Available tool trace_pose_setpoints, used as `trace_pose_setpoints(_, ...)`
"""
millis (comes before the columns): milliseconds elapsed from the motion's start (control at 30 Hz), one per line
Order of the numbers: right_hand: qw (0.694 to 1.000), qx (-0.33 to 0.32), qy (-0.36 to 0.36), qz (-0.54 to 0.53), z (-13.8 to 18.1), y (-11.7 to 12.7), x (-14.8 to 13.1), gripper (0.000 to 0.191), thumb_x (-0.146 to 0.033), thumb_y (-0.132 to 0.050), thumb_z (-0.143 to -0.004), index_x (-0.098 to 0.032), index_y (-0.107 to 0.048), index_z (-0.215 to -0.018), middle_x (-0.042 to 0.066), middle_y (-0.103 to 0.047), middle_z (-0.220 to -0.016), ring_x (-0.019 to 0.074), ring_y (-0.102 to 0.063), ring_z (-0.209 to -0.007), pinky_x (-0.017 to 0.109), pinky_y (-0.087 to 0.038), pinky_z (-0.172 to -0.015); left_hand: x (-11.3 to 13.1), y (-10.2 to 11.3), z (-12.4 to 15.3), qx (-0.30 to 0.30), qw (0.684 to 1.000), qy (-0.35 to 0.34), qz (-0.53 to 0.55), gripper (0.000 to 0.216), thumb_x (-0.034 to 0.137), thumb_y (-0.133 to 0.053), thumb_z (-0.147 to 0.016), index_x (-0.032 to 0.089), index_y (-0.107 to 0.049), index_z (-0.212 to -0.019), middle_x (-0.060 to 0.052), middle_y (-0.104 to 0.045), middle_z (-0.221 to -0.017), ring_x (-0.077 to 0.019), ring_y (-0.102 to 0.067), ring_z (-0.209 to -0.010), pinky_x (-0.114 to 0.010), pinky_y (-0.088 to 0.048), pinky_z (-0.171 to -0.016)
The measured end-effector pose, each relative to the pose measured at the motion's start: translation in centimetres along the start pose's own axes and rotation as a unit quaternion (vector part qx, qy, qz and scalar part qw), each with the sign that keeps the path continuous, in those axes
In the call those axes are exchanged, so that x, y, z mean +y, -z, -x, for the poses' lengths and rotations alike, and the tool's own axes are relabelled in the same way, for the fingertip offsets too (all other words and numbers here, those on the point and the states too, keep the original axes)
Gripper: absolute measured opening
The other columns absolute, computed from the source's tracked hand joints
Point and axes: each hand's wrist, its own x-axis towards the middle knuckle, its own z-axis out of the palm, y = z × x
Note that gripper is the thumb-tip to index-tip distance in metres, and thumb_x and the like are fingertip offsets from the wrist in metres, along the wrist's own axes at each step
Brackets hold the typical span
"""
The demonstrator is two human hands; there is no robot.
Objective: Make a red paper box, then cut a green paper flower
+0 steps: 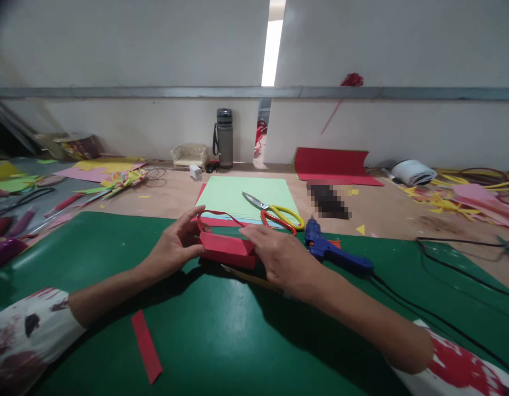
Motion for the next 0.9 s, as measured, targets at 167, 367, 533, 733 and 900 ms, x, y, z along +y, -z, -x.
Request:
trace_pose_setpoints(167, 0.996, -0.032, -0.037, -0.076, 0.2, 0.5, 0.0, 0.038, -0.023, -0.04, -0.092, -0.017, -0.055, -0.127, 0.012, -0.053, -0.135, 0.0275, -0.047, -0.126, 0.046, -0.042, -0.101, -0.2, 0.0, 0.0, 0.004, 1.0, -0.005, -0.031, 0.079, 0.007, -0.063, -0.067, 0.017, -0.032, -0.139, -0.007, -0.062, -0.102, -0.0192, -0.06, -0.091, -0.035, -0.049, -0.083)
trace_pose_setpoints(367, 0.986, 0.031, -0.118, -0.115, -0.9, 0.2, -1.0, 0.029, -0.03, -0.048, -0.091, -0.018, -0.064, -0.112, 0.009, -0.067, -0.115, 0.026, -0.059, -0.111, 0.043, -0.047, -0.094, 0.2, -0.2, 0.2, 0.0, 0.999, 0.007, -0.037, 0.077, 0.011, -0.065, -0.068, 0.017, -0.033, -0.138, -0.01, -0.061, -0.107, -0.0225, -0.06, -0.097, -0.038, -0.049, -0.085)
trace_pose_setpoints(533, 0.989, 0.08, -0.106, -0.068, -1.3, -1.1, -1.5, 0.02, -0.023, -0.059, -0.085, -0.015, -0.067, -0.101, 0.012, -0.068, -0.11, 0.0269, -0.061, -0.104, 0.041, -0.049, -0.088, 0.4, -0.4, 0.2, 0.007, 0.998, 0.009, -0.055, 0.078, 0.013, -0.064, -0.069, 0.014, -0.03, -0.139, -0.012, -0.062, -0.107, -0.0235, -0.06, -0.097, -0.037, -0.05, -0.082)
trace_pose_setpoints(733, 0.988, 0.137, -0.037, -0.066, -0.9, -2.7, -0.9, 0.015, -0.016, -0.055, -0.086, -0.012, -0.065, -0.096, 0.012, -0.07, -0.097, 0.0224, -0.064, -0.092, 0.036, -0.05, -0.082, -0.3, -0.3, 0.2, 0.002, 0.997, -0.014, -0.071, 0.073, 0.014, -0.061, -0.072, 0.015, -0.029, -0.138, -0.009, -0.061, -0.103, -0.021, -0.061, -0.096, -0.036, -0.051, -0.082)
trace_pose_setpoints(900, 0.985, 0.149, -0.055, -0.068, -0.8, -3.0, -0.8, 0.015, -0.016, -0.055, -0.086, -0.011, -0.066, -0.096, 0.012, -0.069, -0.096, 0.0214, -0.064, -0.089, 0.034, -0.05, -0.08, -0.3, -0.4, 0.4, 0.055, 0.991, -0.06, -0.104, 0.069, 0.013, -0.063, -0.072, 0.02, -0.031, -0.133, -0.008, -0.056, -0.109, -0.0162, -0.062, -0.089, -0.029, -0.054, -0.071)
